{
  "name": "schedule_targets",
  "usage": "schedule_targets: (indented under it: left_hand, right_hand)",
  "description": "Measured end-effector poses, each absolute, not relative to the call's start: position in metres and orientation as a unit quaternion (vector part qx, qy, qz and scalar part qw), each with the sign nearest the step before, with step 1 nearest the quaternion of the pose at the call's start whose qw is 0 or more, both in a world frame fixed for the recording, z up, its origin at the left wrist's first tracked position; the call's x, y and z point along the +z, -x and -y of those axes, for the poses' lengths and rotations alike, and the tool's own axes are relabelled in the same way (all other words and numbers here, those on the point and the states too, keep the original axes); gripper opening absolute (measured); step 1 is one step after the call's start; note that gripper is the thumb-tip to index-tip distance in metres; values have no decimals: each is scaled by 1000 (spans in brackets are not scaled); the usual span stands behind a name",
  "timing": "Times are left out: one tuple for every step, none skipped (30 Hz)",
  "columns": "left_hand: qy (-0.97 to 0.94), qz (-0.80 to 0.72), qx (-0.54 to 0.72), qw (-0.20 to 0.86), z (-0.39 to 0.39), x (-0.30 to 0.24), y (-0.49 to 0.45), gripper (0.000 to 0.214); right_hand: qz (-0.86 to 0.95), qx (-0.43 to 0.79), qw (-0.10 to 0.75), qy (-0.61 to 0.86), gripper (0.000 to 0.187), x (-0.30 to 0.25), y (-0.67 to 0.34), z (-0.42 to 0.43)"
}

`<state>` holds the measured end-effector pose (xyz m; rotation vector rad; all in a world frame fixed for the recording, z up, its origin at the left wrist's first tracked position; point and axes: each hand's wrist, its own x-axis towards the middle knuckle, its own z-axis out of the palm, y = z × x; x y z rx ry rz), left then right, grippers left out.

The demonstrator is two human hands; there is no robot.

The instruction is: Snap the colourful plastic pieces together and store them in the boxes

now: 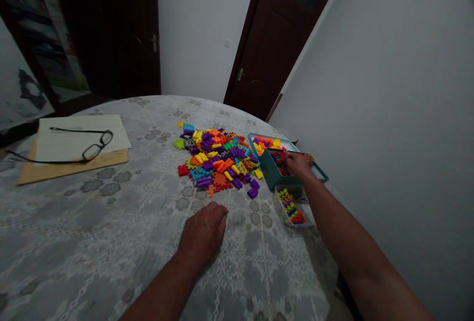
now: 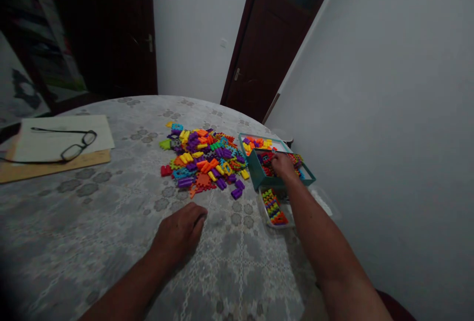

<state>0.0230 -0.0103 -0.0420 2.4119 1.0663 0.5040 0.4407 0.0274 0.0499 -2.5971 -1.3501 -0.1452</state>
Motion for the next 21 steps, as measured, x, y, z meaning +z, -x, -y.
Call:
schedule_targets:
  left_hand:
    - [-876,-382,186,229,10,-42,-22,24]
    - [-876,-379,188,231,10,-41,-22,24]
    - [-876,-379,188,233,10,-41,-21,23]
    - [-875,-380,187,234,11,-40,-21,23]
    - [-874,-382,187,237,11,-40,-21,22]
    - [-872,-383,188,239,11,-40,-20,22]
    - [-871,-383,190,242,11,-40,-20,22]
    - [-870,-382,195,242,12,-40,-20,22]
    - [-871,-379,200,242,12,-42,-21,22]
    - [-871,-377,206,240,12,-43,-21,22]
    - [-870,-376,214,237,12,-45,-21,21]
    - [-868,-375,225,234,12,-47,-21,20]
    - [-865,-375,240,233,12,-49,-21,20]
    - [-859,-375,261,231,11,-51,-22,19]
    - [-852,-373,287,230,11,-53,-22,19]
    - [-843,-370,318,228,10,-55,-22,19]
    - [-833,-367,349,223,9,-56,-22,20]
    - [-822,-366,379,217,7,-57,-21,21]
    - [-811,-369,404,209,5,-57,-21,24]
    - [-799,-377,424,200,3,-57,-20,27]
    - [-787,-390,438,193,0,-57,-18,30]
  right_hand:
    - [463,-41,100,879,35,49,-439,-28]
    - [467,-35,96,878,34,49,-437,-29]
    - [469,-33,93,878,34,49,-435,-29]
    - [467,-34,91,879,34,50,-433,-29]
    - [464,-39,90,881,34,52,-429,-28]
    - [458,-48,89,883,34,55,-425,-27]
    - [454,-61,93,884,35,58,-419,-24]
    - [458,-76,105,880,37,61,-411,-20]
    - [470,-91,123,869,38,64,-401,-15]
    - [497,-104,154,847,38,65,-387,-10]
    - [536,-109,189,816,36,65,-372,-3]
    - [583,-100,220,776,34,62,-354,5]
    - [628,-81,240,736,32,55,-335,12]
    - [662,-62,259,700,29,46,-315,20]
    - [692,-44,274,667,27,35,-295,28]
    - [716,-28,287,636,27,21,-275,35]
    - [734,-18,302,608,29,5,-258,41]
    - [741,-17,320,590,30,-10,-242,47]
    - [743,-17,333,580,32,-25,-229,52]
    - [744,-16,338,577,33,-38,-219,56]
    - [746,-12,335,576,35,-49,-211,59]
